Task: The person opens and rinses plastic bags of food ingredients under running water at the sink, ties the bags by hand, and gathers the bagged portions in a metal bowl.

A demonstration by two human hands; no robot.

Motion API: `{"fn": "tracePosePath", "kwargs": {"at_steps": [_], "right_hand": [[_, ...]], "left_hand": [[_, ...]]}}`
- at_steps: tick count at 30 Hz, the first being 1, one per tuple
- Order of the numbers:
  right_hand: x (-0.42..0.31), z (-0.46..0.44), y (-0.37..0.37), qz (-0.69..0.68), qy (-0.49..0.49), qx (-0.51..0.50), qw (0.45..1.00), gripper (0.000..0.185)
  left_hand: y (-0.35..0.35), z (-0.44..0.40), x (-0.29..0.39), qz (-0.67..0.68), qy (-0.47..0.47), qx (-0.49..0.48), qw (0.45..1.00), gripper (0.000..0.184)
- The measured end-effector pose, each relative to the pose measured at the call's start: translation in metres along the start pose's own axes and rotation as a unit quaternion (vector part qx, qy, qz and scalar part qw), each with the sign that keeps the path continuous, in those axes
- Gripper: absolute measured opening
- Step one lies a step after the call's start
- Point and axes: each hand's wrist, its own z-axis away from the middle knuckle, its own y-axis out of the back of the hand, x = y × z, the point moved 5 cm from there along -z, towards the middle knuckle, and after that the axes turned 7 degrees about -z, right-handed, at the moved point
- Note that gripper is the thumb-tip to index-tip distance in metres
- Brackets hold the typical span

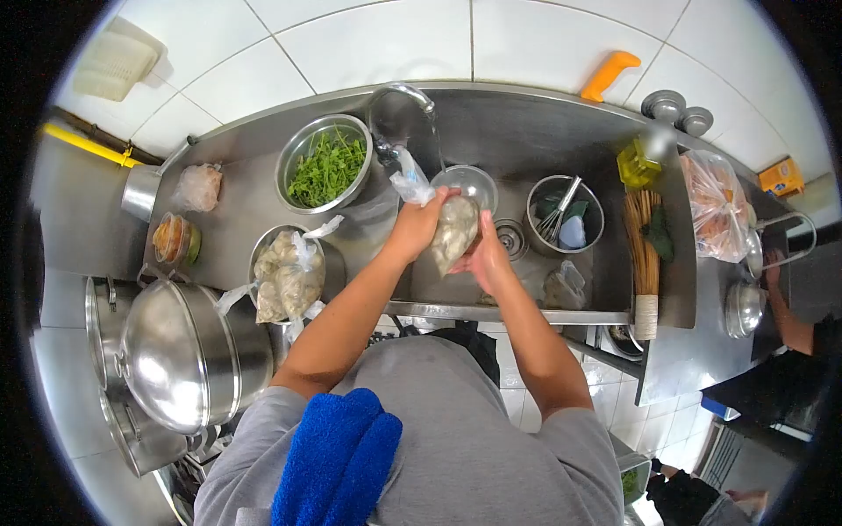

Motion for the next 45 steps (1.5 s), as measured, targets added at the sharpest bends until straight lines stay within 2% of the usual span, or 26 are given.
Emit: {"fn": "tracePosePath", "kwargs": {"at_steps": [2,3,4,6,9,11,12,13,14,15,17,22,23,24,25,28,29,31,33,35,38,39,41,42,43,45], "right_hand": [[-0.021,0.019,0.003,0.374,0.286,0.028,0.882,0.075],[-0.022,0.024,-0.003,0.375,0.284,0.027,0.882,0.075],[-0.031,0.039,-0.026,0.572,0.384,0.040,0.724,0.078],[-0.028,0.046,-0.042,0.725,0.455,0.053,0.515,0.082],[-0.026,0.027,-0.025,0.703,0.434,0.059,0.561,0.087],[-0.029,0.018,-0.005,0.538,0.443,0.047,0.716,0.071],[-0.025,0.013,0.004,0.537,0.442,0.049,0.716,0.071],[-0.020,0.003,0.022,0.385,0.360,0.065,0.847,0.064],[-0.013,-0.009,0.037,0.216,0.262,0.072,0.938,0.062],[-0.018,-0.007,0.025,0.217,0.262,0.070,0.938,0.062],[-0.004,0.000,-0.003,0.022,0.030,0.037,0.999,0.063],[0.006,-0.005,0.025,0.081,0.003,-0.138,0.987,0.059],[0.000,0.004,0.011,0.242,0.196,-0.064,0.948,0.056],[-0.010,0.019,-0.007,0.386,0.375,0.014,0.843,0.055],[-0.010,0.021,-0.013,0.387,0.374,0.015,0.843,0.055],[-0.011,0.016,-0.013,0.518,0.407,0.041,0.751,0.050],[-0.012,0.001,0.011,0.417,0.368,0.039,0.830,0.049],[-0.014,-0.006,0.017,0.308,0.321,0.037,0.895,0.047],[-0.003,-0.002,0.003,0.039,0.077,0.022,0.996,0.047],[0.001,-0.008,0.011,-0.003,0.055,0.068,0.996,0.051],[0.018,-0.026,0.045,-0.032,-0.103,-0.090,0.990,0.049],[0.013,-0.027,0.057,0.090,-0.070,0.031,0.993,0.042],[0.003,-0.021,0.067,0.212,-0.037,0.150,0.965,0.036],[-0.028,-0.001,0.036,0.434,0.122,0.175,0.875,0.027],[-0.051,0.023,-0.003,0.620,0.271,0.186,0.712,0.020],[-0.062,0.051,-0.071,0.732,0.467,0.012,0.495,0.029]], "left_hand": [[0.005,-0.006,-0.021,0.103,0.148,0.055,0.982,0.038],[0.005,-0.006,-0.023,0.105,0.149,0.056,0.982,0.038],[0.002,-0.005,-0.031,0.194,0.213,0.051,0.956,0.038],[-0.006,0.002,-0.036,0.279,0.278,0.044,0.918,0.038],[-0.012,0.009,-0.032,0.172,0.292,0.015,0.941,0.037],[-0.006,0.004,-0.025,-0.061,0.209,-0.024,0.976,0.040],[-0.009,0.008,-0.024,-0.061,0.210,-0.026,0.975,0.040],[-0.011,0.009,0.004,-0.120,-0.030,0.034,0.992,0.041],[-0.009,0.011,0.021,-0.143,-0.154,0.063,0.976,0.041],[-0.007,0.016,0.037,-0.171,-0.272,0.098,0.942,0.042],[-0.014,0.014,0.034,-0.167,-0.219,-0.055,0.960,0.042],[0.007,-0.005,0.004,-0.140,-0.028,0.066,0.988,0.038],[0.009,-0.009,-0.004,-0.139,-0.027,0.067,0.988,0.038],[0.011,-0.012,-0.022,-0.117,0.069,0.051,0.989,0.038],[0.010,-0.012,-0.038,-0.094,0.163,0.034,0.982,0.038],[-0.005,-0.006,-0.055,-0.048,0.211,0.008,0.976,0.039],[-0.008,-0.001,-0.055,-0.049,0.212,0.008,0.976,0.039],[-0.006,0.011,0.000,-0.242,-0.076,0.055,0.966,0.040],[-0.007,0.012,0.010,-0.329,-0.050,0.020,0.943,0.042],[-0.016,0.010,0.016,-0.173,-0.191,-0.066,0.964,0.041],[-0.016,0.009,0.014,-0.175,-0.188,-0.092,0.962,0.040],[-0.013,0.009,0.015,-0.189,-0.189,-0.084,0.960,0.039],[-0.007,0.004,0.011,-0.279,-0.114,-0.092,0.949,0.037],[-0.002,0.000,0.006,-0.365,-0.038,-0.099,0.925,0.035],[0.000,-0.006,0.003,-0.363,-0.036,-0.096,0.926,0.035],[-0.001,-0.017,-0.028,-0.479,0.108,-0.174,0.853,0.030]]}}
